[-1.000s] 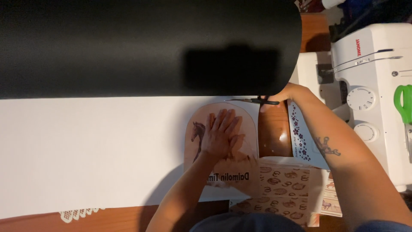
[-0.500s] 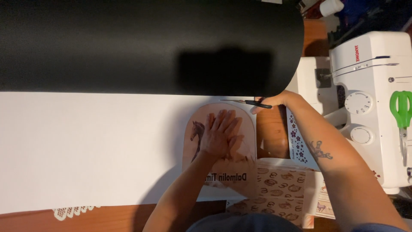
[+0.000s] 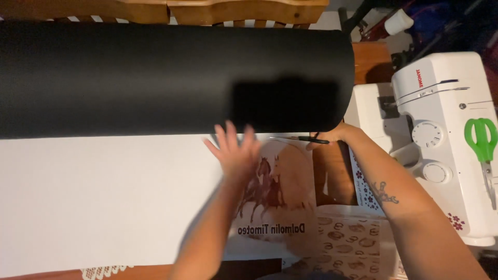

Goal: Cutting out a printed graphic of horses from a sheet of paper using scissors.

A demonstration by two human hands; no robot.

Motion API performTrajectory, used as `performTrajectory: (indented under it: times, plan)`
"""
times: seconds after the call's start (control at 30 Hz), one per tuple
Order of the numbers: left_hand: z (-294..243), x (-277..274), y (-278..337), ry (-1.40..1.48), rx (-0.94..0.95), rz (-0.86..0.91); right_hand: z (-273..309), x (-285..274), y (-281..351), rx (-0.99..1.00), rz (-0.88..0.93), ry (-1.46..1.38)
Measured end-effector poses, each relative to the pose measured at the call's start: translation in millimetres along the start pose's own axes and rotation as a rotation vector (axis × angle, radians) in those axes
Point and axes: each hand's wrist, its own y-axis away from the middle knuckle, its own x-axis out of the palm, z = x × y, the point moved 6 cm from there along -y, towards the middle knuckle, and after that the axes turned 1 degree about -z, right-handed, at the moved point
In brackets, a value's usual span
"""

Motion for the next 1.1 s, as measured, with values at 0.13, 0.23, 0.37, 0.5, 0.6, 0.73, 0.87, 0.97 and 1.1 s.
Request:
performTrajectory:
  times: [0.13, 0.23, 0.37, 0.5, 0.6, 0.73, 0.87, 0.97, 1.1]
  plan:
    - [23.8, -17.8, -76.9, 0.059, 0.004, -0.068, -16.7, 7.9, -22.1, -0.014, 0.04, 0.036]
    - [21.7, -32.2, -112.2, 0.109, -0.011, -0.067, -6.9, 2.4, -10.9, -0.025, 0.041, 0.004]
    - [21.3, -30.4, -140.4, 0.077, -0.03, -0.027, -6.5, 0.9, -15.1, -0.074, 0.056, 0.002]
    - [21.2, -25.6, -147.7, 0.074, -0.037, 0.028, -11.5, 2.8, -21.1, -0.068, 0.062, 0.01]
    - [21.7, -25.6, -143.3, 0.069, -0.034, 0.037, -10.1, -0.8, -23.3, -0.043, 0.081, -0.008]
    - [22.1, -33.2, -135.3, 0.131, -0.033, 0.069, -11.4, -2.5, -25.5, -0.029, 0.097, 0.009]
    - [23.8, -34.2, -127.9, 0.197, -0.046, 0.13, -11.4, 5.1, -30.5, -0.027, 0.132, -0.024]
    - [22.8, -30.5, -111.7, 0.277, -0.074, 0.126, -13.3, 14.3, -43.8, -0.053, 0.166, -0.037]
    - [-21.5, 119.0, 65.4, 0.369, 0.122, 0.205, -8.3, 8.6, -37.5, -0.08, 0.176, -0.077]
